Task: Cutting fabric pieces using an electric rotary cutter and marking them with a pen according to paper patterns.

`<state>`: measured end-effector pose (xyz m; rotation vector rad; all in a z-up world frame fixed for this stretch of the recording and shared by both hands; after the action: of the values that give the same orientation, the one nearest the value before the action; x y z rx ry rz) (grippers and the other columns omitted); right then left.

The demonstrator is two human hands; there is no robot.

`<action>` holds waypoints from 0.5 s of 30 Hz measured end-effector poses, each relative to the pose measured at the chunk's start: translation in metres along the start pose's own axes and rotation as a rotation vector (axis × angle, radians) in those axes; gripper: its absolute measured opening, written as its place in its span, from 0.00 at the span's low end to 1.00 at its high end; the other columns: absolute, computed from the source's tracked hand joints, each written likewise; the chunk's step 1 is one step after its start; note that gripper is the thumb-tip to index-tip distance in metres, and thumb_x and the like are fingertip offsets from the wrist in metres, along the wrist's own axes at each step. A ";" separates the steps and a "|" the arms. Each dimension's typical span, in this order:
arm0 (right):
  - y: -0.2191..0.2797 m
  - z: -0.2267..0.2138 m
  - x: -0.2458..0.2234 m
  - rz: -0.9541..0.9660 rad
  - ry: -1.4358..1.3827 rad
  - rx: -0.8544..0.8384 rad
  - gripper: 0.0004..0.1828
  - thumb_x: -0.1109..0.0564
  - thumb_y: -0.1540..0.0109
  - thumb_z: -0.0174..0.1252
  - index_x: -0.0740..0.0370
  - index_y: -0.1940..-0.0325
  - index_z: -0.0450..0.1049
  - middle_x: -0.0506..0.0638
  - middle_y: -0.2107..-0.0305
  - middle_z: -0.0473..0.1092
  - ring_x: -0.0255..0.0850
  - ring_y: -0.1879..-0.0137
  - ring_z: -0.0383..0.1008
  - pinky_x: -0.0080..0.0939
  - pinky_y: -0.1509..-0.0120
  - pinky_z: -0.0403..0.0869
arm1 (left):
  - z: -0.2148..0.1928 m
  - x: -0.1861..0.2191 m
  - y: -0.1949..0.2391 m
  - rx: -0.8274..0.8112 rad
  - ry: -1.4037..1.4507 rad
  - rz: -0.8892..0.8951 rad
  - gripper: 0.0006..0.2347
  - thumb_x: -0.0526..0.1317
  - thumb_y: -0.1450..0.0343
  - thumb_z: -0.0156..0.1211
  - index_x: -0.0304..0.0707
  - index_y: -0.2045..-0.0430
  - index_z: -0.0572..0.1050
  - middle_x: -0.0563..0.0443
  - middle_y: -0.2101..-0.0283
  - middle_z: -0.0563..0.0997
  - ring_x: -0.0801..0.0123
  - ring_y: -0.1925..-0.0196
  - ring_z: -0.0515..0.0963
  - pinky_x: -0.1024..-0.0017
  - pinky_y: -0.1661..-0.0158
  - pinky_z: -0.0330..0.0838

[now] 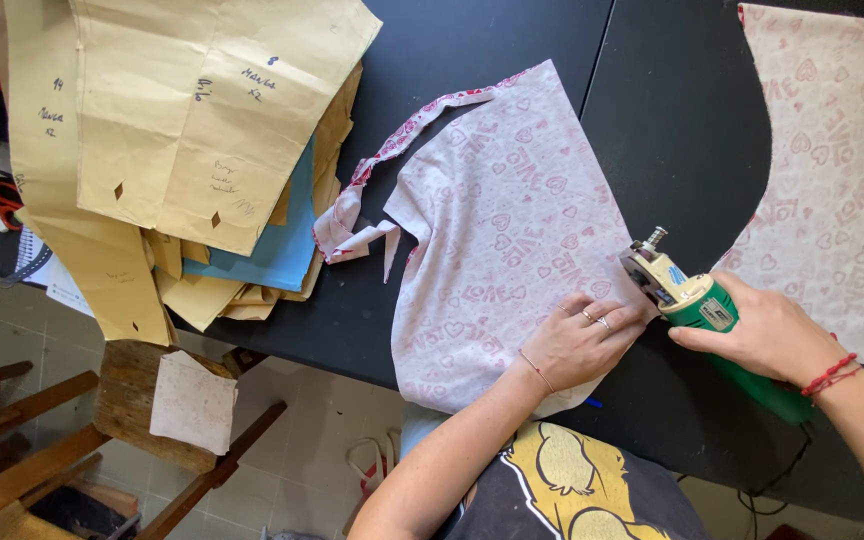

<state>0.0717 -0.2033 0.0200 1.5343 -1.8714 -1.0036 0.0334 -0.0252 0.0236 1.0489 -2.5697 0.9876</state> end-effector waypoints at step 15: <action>-0.028 -0.015 -0.034 -0.162 0.009 0.107 0.30 0.35 0.58 0.57 0.54 0.63 0.61 0.62 0.69 0.70 0.61 0.60 0.68 0.48 0.59 0.65 | 0.010 0.002 0.005 -0.104 -0.073 -0.043 0.09 0.40 0.38 0.50 0.49 0.66 0.69 0.58 0.51 0.70 0.73 0.47 0.68 0.71 0.54 0.56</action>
<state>0.1073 -0.1760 0.0087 1.7742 -1.8441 -0.9777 0.0297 -0.0303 0.0140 1.1275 -2.6129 0.8098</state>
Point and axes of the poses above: each hand's wrist, its own y-axis away from the middle knuckle, its own z-axis out of the palm, x = y × z, the point moved 5 cm from there along -y, towards the middle knuckle
